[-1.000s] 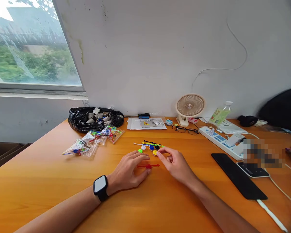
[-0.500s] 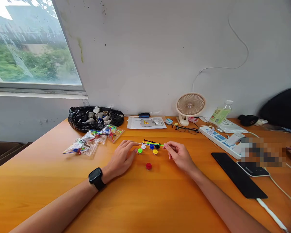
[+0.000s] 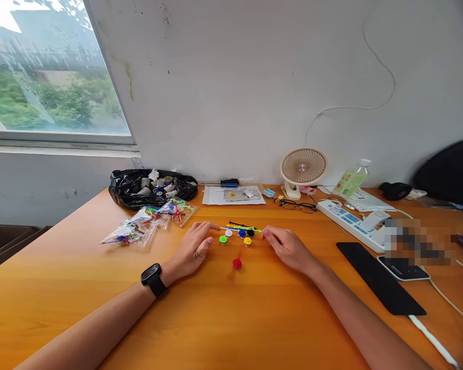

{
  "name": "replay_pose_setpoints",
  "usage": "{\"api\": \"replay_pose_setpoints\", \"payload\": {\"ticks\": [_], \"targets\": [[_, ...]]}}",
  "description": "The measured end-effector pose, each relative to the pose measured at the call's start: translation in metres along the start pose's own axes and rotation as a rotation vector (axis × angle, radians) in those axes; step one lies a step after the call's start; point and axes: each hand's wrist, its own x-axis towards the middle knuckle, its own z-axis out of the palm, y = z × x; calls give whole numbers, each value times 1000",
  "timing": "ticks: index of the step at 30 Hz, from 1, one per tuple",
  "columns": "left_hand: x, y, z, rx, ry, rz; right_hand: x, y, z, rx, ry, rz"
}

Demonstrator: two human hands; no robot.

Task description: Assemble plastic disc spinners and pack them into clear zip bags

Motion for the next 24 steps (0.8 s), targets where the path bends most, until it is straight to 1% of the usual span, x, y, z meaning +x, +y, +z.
{"api": "replay_pose_setpoints", "payload": {"ticks": [4, 7, 9, 13, 15, 17, 20, 24], "targets": [[3, -2, 5, -9, 45, -130, 0, 13, -7, 4, -135, 29], [4, -2, 8, -19, 82, -160, -1, 19, -10, -8, -195, 38], [3, -2, 9, -22, 96, -147, -1, 19, -10, -21, -174, 6], [3, -2, 9, -16, 106, -124, 1, 16, -2, -34, -7, -86], [2, -2, 9, -6, 104, -122, 2, 18, 6, -38, 45, -142], [3, -1, 9, 7, 100, -121, 2, 23, 15, -45, 28, -187], [3, -1, 9, 28, 82, -117, 3, 29, 24, -60, -11, -195], [2, 0, 9, 37, 62, -106, 5, 31, 24, -68, 58, -184]]}}
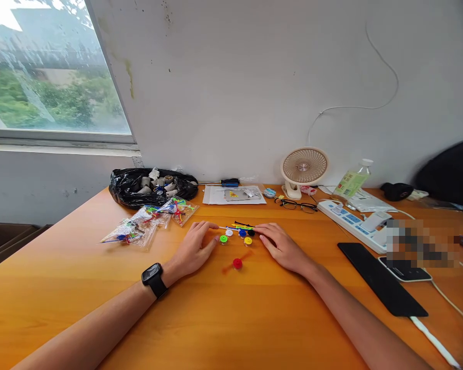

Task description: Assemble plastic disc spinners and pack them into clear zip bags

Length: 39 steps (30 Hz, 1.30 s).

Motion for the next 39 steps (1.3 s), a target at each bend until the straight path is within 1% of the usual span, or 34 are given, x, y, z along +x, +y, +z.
{"api": "replay_pose_setpoints", "payload": {"ticks": [3, 8, 15, 20, 25, 28, 30, 32, 34, 37, 39], "targets": [[0, 1, -1, 1, -3, 2, 2, 0, -4, -47, 44, 65], [1, 2, -2, -6, -20, 12, 3, 4, -8, -109, 73, 187], [1, 2, -1, -1, -37, 18, 1, 12, -7, -117, 85, 258], [1, 3, -2, 0, -43, 14, -1, 15, -4, -154, 68, 237], [1, 4, -2, -2, -49, 17, 0, 13, -5, -147, 124, 249], [1, 4, -2, -7, -44, 20, 2, 9, -8, -66, 219, 254], [1, 5, -3, -9, -46, 20, 3, 6, -8, 40, 278, 248], [1, 6, -3, -7, -44, 27, 4, 3, -8, 154, 315, 240], [1, 6, -4, -7, -41, 31, 5, -1, -8, 217, 348, 227], [1, 6, -4, -5, -47, 20, 6, -9, -9, 188, 373, 198], [1, 6, -4, -3, -51, 15, 6, -17, -9, 150, 356, 173]]}}
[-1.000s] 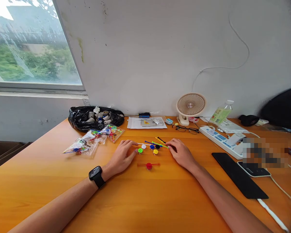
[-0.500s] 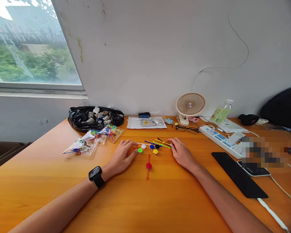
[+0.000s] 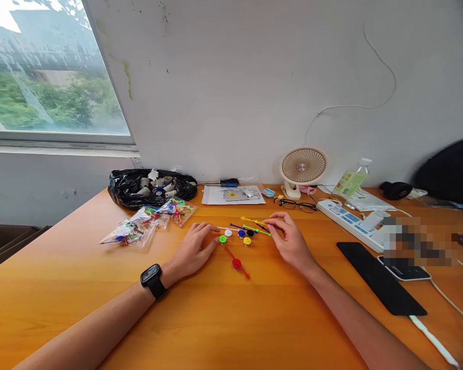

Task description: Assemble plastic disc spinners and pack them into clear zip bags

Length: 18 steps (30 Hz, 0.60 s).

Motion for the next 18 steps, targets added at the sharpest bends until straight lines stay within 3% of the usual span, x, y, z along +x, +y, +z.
{"api": "replay_pose_setpoints", "payload": {"ticks": [8, 12, 18], "targets": [[0, 0, 1, 5, -4, 1, -12, -17, 11, -1, -226, -6], [-1, 4, -1, -5, 14, 34, -12, -17, 12, 12, -224, -27], [-5, 19, -4, -6, -52, 203, -11, -13, 11, -1, -166, -32]]}}
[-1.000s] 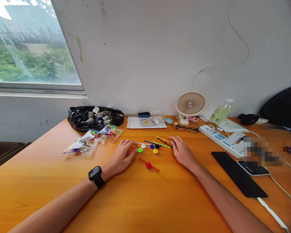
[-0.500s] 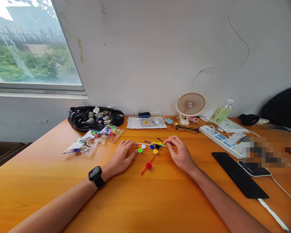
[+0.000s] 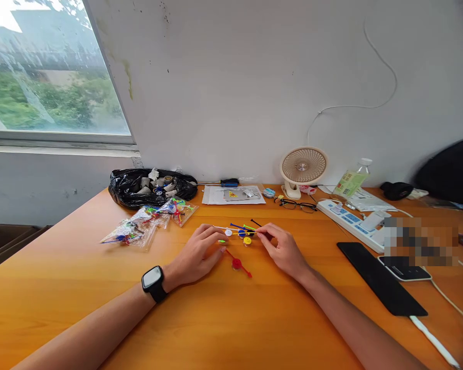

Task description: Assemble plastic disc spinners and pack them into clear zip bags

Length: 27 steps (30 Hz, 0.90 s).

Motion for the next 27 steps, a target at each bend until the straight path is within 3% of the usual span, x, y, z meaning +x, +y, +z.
{"api": "replay_pose_setpoints", "payload": {"ticks": [13, 19, 24, 27], "targets": [[-4, 19, 5, 46, -218, 206, -1, 1, 0, 7, -29, -1], [-4, 6, 2, 100, -115, 134, -2, 3, -1, 39, -44, 13], [0, -11, -13, 182, -136, 128, -2, 2, -2, 84, -92, 37], [1, -24, -16, 278, -55, 37, -2, 3, -2, 87, -124, 56]]}}
